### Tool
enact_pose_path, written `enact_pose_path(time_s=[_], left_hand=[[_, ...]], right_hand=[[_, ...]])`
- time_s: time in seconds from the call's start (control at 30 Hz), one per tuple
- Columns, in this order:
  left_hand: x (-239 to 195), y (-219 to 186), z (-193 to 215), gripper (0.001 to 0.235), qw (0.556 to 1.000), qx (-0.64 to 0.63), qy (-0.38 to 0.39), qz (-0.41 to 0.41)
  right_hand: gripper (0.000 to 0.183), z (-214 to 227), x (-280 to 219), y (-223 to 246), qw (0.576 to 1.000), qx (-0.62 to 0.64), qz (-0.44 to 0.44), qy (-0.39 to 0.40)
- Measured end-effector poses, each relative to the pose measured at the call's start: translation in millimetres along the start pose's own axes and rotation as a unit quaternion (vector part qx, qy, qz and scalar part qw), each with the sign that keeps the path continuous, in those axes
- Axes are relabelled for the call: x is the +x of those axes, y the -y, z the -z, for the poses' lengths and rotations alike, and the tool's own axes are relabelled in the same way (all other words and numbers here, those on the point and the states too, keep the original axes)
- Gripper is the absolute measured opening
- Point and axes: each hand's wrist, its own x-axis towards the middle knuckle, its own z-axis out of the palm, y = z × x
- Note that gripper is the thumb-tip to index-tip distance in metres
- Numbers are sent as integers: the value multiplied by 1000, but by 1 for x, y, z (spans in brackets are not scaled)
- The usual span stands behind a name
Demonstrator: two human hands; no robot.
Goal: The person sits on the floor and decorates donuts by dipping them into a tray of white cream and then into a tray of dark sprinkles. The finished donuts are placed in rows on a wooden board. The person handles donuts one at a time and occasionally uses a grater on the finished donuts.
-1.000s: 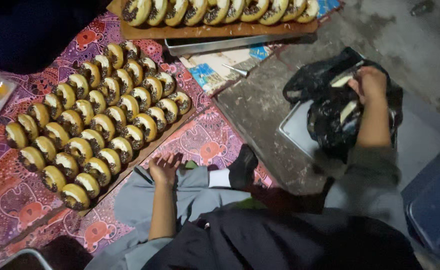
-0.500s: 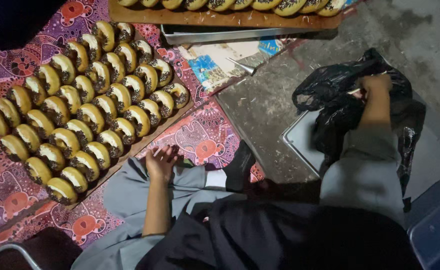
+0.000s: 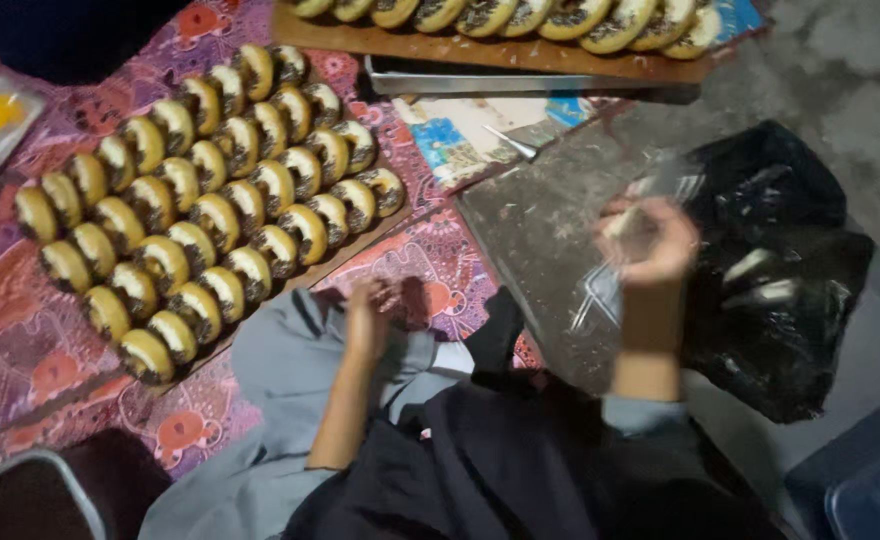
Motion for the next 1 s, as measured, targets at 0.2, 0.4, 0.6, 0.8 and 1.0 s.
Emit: enact_pose_path(time_s=[0.2,0.4,0.6,0.8,1.0], left_hand=[[-91,-44,-106,31,966,80,184,161],[-138,-82,-80,37,982,143,117,35],[-174,-109,3,35,993,47,-70,-86],[-179,-113,33,29,985,-28,-139,-103],[-172,-96,37,28,986,-42,-139,-79]], right_hand=[[27,-86,-12,-183,955,-128,-223,149],[41,-122,-14,-234,894,-154,-353,229],[52,-121,-15,-231,845,-79,-397,349],[45,-116,-18,-231,846,-117,-410,320],[42,-102,-6,-233,838,-62,-449,304]])
